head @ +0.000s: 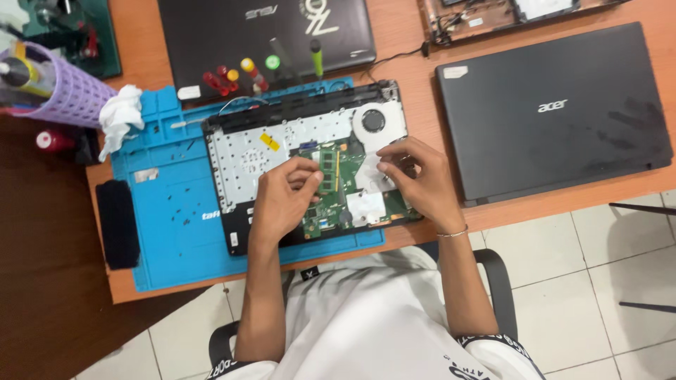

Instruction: The person works on the internal components of an open laptop, using a small tool to manipulate parts near the fan and internal circuitry. They pick up a RAM module from the table and install it into a slot on the motherboard, then press down on various connectors and cables.

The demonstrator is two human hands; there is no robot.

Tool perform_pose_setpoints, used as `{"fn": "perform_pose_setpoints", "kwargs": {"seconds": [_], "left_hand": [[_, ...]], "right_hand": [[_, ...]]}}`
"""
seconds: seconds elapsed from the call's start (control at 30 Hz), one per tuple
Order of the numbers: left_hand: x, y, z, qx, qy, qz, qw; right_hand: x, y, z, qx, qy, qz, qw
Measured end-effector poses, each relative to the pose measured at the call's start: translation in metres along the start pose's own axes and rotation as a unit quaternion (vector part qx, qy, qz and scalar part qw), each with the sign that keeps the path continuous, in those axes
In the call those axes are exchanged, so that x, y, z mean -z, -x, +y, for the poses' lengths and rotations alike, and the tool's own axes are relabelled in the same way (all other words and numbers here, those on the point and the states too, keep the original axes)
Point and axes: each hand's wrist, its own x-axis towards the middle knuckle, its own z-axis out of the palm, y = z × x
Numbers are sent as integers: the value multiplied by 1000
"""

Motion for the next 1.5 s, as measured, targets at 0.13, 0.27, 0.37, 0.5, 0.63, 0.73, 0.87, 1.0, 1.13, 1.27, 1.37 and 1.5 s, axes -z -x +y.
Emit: {"fn": "perform_pose_setpoints", "kwargs": {"seconds": [0.13,0.27,0.37,0.5,0.63,0.73,0.87,1.0,1.13,1.27,1.37,1.5], "left_hand": [[1,5,-8,11,22,-6,1000],[4,8,-10,25,54,-9,998],[8,11,-9,38,19,19,999],[10,17,-6,44,-6,31,999],[1,21,-4,36,0,15,999],[-4,22,-4,31,8,5,999],[-10,22,-4,34,-7,11,999],[-14,25,-3,14,-43,41,998],[-19,27,-2,6,-141,79,987],[-21,28,-3,-20,-177,91,980],[-20,27,-2,-48,-194,92,976],[-20,27,-4,-76,-183,66,978]], "right_hand": [[-14,5,-16,85,69,-39,993],[-28,7,-22,143,112,-65,981],[-36,5,-20,184,166,-73,966],[-39,4,-17,187,193,-84,960],[-33,4,-15,172,190,-110,960],[-30,1,-15,160,190,-134,959],[-29,-1,-12,153,205,-147,956],[-30,-1,-9,157,201,-144,956],[-31,0,-8,158,195,-140,958],[-31,0,-7,159,182,-139,960],[-30,0,-8,160,184,-146,959],[-29,-1,-6,156,181,-153,959]]}}
